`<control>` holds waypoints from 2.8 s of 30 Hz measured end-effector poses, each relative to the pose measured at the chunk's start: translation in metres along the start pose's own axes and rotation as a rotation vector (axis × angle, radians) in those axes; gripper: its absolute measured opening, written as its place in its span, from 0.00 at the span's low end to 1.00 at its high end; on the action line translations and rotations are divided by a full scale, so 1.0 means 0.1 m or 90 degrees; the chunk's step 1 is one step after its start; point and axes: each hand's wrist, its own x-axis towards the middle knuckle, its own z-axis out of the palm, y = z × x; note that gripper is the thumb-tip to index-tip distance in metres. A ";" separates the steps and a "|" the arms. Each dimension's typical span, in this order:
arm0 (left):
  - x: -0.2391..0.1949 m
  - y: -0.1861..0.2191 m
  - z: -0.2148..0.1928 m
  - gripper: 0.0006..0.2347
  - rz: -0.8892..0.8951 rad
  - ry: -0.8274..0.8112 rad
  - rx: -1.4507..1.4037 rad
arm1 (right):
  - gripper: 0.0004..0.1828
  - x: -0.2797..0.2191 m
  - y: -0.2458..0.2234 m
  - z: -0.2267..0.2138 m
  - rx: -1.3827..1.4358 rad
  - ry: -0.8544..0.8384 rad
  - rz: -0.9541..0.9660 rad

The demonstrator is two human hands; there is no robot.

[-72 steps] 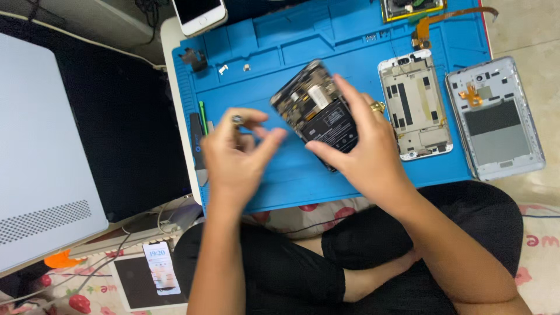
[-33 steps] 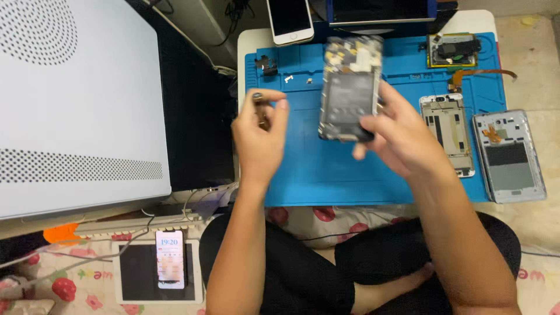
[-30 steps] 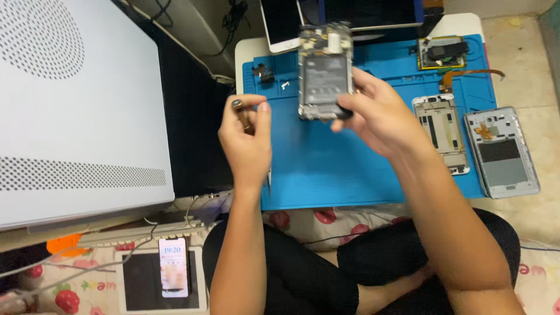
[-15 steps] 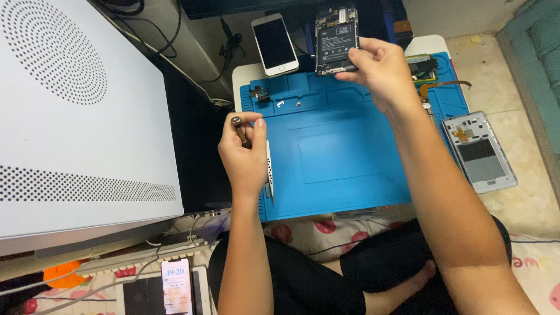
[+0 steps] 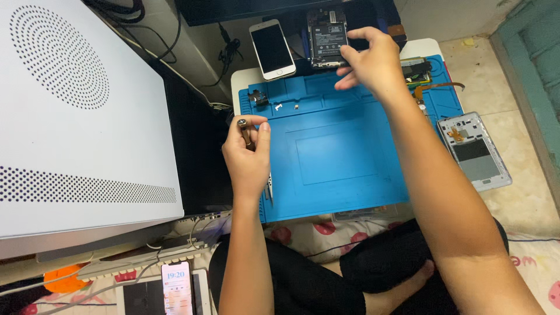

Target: The person assembles a smartphone by placing the motherboard, connecting ribbon cables, and installing the battery into the phone chassis. They use a screwdriver to secure components and organize small screws on a blue mat.

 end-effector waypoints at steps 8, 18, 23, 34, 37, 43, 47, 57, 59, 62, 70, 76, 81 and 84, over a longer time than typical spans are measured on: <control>0.01 0.02 -0.02 0.02 -0.014 -0.006 0.004 | 0.35 0.01 0.23 0.17 0.232 -0.057 -0.066; 0.01 0.01 -0.03 0.02 -0.007 0.005 0.005 | 0.29 0.07 0.16 0.91 0.282 -0.070 -0.092; 0.02 0.04 -0.05 0.02 -0.008 0.007 -0.001 | 0.23 0.15 0.18 1.05 0.221 -0.050 -0.102; 0.02 0.02 -0.05 0.01 0.017 -0.002 0.006 | 0.06 -0.09 -0.11 1.02 0.051 0.045 -0.093; 0.01 0.06 -0.05 0.02 -0.002 -0.010 0.002 | 0.04 -0.22 -0.23 0.97 0.025 0.045 -0.087; 0.01 0.00 -0.02 0.02 -0.002 -0.009 -0.002 | 0.10 -0.40 -0.35 0.84 -0.064 0.030 -0.079; 0.02 -0.05 -0.01 0.01 0.006 0.008 0.015 | 0.16 -0.50 -0.33 0.73 -0.170 0.052 -0.096; 0.01 -0.03 -0.02 0.01 0.018 0.002 0.038 | 0.16 -1.31 0.91 -0.70 -0.521 0.263 -0.239; 0.00 0.00 0.00 0.01 0.012 -0.003 0.032 | 0.18 -1.25 1.11 -1.04 -0.552 0.264 -0.173; -0.02 0.02 0.03 0.01 0.013 -0.017 0.032 | 0.24 -1.07 1.36 -1.47 -0.606 0.240 -0.165; 0.01 -0.06 0.07 0.01 0.032 -0.018 0.094 | 0.35 -0.46 1.13 -1.62 -0.624 0.059 -0.141; 0.02 0.01 0.06 0.01 0.032 -0.064 0.105 | 0.31 -1.07 0.73 -1.13 -0.691 0.115 -0.033; 0.01 0.01 0.06 0.02 0.051 -0.070 0.104 | 0.40 -1.47 1.05 -0.87 -0.765 0.106 0.026; -0.01 0.03 0.06 0.01 0.052 -0.086 0.106 | 0.38 -1.49 1.39 -0.81 -0.788 0.175 -0.039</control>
